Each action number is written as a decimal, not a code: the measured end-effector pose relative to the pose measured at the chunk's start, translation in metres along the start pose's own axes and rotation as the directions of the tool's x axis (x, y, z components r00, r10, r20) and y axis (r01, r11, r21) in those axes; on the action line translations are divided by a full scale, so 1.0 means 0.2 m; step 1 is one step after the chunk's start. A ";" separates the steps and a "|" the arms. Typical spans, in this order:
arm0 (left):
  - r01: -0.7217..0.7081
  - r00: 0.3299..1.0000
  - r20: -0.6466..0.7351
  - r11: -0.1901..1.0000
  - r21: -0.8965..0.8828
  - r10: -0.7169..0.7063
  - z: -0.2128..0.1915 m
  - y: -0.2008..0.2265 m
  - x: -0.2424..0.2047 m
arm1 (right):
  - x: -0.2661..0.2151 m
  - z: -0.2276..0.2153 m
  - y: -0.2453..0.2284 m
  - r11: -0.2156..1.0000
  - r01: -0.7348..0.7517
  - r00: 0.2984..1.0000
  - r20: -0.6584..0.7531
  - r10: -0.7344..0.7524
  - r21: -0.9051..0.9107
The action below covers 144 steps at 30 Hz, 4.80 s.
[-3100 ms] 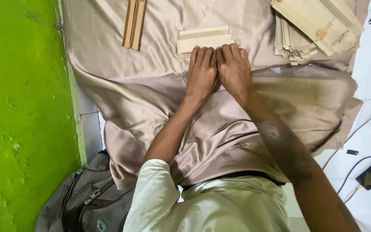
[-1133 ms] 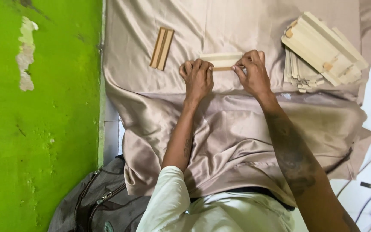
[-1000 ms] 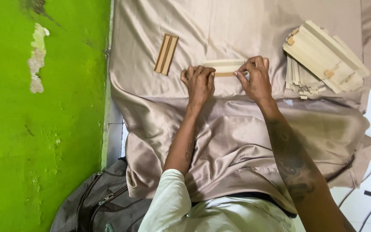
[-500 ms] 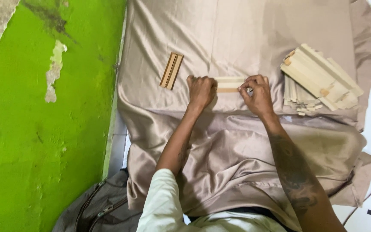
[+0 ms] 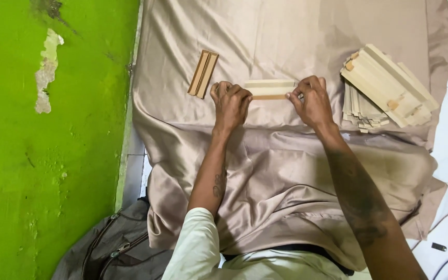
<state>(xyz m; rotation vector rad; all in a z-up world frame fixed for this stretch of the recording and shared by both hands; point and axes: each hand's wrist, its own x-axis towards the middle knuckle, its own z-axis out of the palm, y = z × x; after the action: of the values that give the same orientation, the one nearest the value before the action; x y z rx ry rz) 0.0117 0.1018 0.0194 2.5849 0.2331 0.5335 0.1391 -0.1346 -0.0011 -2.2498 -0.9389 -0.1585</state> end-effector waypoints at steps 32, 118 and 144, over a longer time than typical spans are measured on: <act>0.231 0.968 -0.070 0.963 -0.137 -0.242 0.09 0.04 0.01 | -0.02 -0.10 0.02 0.973 0.052 0.995 -0.097 -0.031 0.225; -0.137 0.988 0.079 0.990 0.033 0.134 -0.04 0.04 0.01 | 0.12 -0.02 -0.13 0.969 0.204 0.967 0.184 -0.178 -0.136; -0.124 0.992 0.017 0.978 0.167 0.123 0.10 0.03 -0.01 | 0.00 0.06 -0.10 0.902 0.383 0.915 -0.051 -0.400 -0.199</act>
<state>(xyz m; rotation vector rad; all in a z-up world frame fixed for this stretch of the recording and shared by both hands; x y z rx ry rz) 0.0177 0.0870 0.0057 2.7781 0.1193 0.5712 0.1249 -0.1167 0.0010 -2.1684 -1.3681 -0.5446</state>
